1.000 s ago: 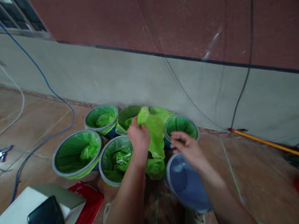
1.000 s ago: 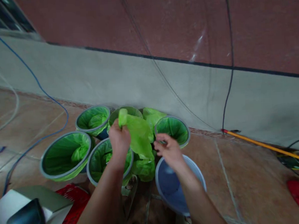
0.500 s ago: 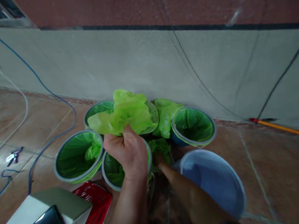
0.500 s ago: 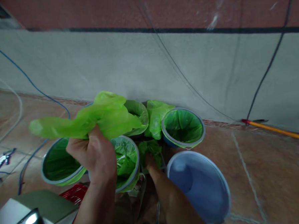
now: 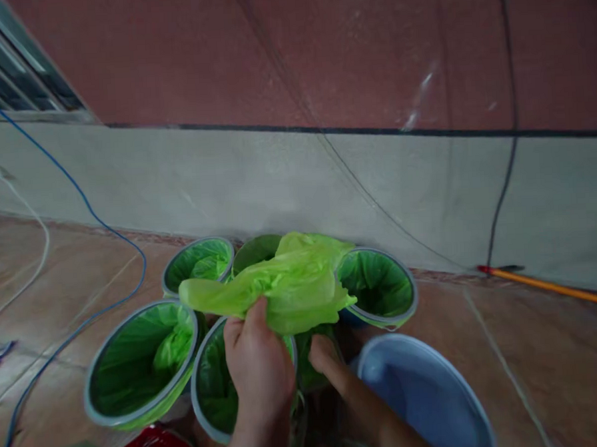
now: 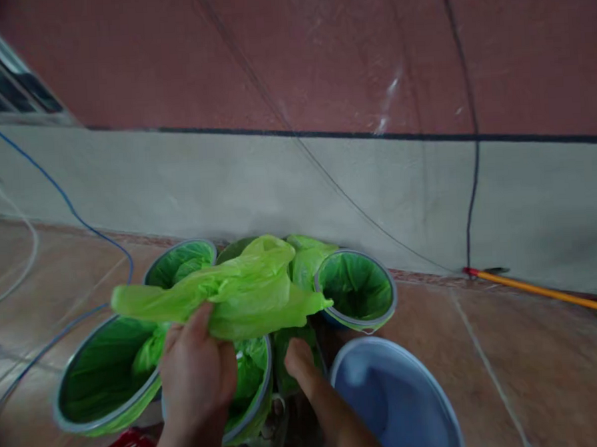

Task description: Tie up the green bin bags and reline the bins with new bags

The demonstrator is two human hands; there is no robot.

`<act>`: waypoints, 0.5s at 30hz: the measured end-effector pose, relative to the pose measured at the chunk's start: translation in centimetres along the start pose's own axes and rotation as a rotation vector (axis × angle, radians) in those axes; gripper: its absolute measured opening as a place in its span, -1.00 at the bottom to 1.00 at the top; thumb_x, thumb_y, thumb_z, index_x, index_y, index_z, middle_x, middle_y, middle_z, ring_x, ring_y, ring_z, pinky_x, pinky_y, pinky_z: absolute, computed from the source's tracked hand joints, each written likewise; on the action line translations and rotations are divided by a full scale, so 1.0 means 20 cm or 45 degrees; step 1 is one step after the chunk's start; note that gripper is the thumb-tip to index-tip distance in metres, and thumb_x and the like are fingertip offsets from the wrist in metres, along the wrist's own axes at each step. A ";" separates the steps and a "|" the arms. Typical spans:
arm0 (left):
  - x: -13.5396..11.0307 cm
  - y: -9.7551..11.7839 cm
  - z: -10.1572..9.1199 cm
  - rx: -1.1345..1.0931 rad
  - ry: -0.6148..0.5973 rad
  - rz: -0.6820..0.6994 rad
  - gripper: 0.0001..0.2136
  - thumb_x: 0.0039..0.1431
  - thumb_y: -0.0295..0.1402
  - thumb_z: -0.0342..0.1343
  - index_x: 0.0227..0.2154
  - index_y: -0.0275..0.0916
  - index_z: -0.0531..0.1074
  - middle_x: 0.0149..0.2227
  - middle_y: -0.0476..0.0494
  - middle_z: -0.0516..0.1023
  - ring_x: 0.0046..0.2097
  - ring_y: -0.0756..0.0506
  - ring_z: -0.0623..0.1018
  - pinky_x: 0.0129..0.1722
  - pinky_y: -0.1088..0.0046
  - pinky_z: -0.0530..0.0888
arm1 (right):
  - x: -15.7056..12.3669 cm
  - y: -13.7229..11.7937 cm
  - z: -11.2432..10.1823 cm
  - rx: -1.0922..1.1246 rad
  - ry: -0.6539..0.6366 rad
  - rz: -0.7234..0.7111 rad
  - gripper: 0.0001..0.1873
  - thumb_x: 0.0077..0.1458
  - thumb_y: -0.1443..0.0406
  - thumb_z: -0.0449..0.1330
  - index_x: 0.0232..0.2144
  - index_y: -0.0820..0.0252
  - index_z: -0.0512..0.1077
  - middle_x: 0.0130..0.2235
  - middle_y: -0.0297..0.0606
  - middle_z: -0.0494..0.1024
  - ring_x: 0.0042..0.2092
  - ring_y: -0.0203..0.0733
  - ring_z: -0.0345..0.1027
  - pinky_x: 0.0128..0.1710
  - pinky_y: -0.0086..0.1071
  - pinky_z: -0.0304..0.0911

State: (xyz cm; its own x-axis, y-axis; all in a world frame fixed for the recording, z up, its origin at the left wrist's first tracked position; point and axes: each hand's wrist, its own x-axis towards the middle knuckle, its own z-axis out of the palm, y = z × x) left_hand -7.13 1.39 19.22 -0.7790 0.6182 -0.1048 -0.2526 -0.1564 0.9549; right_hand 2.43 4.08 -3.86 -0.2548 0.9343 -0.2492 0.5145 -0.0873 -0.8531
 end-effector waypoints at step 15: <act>-0.29 -0.08 -0.04 -0.337 -0.576 -1.024 -0.79 0.06 -0.58 -0.03 -0.28 -0.34 0.46 -0.35 -0.14 0.63 -0.31 -0.08 0.62 -0.18 0.36 0.57 | -0.56 -0.38 -1.28 1.141 0.114 0.060 -0.40 0.12 -0.16 0.06 -0.11 0.20 0.46 -0.18 -0.04 0.63 -0.11 0.01 0.53 -0.12 -0.07 0.41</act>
State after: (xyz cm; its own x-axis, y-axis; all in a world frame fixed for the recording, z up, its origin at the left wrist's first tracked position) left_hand -2.69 -2.66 18.12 -0.0346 0.8464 -0.5314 -0.7797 0.3097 0.5442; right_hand 22.35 3.05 17.09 -0.1657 0.9432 -0.2880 -0.3184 -0.3276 -0.8896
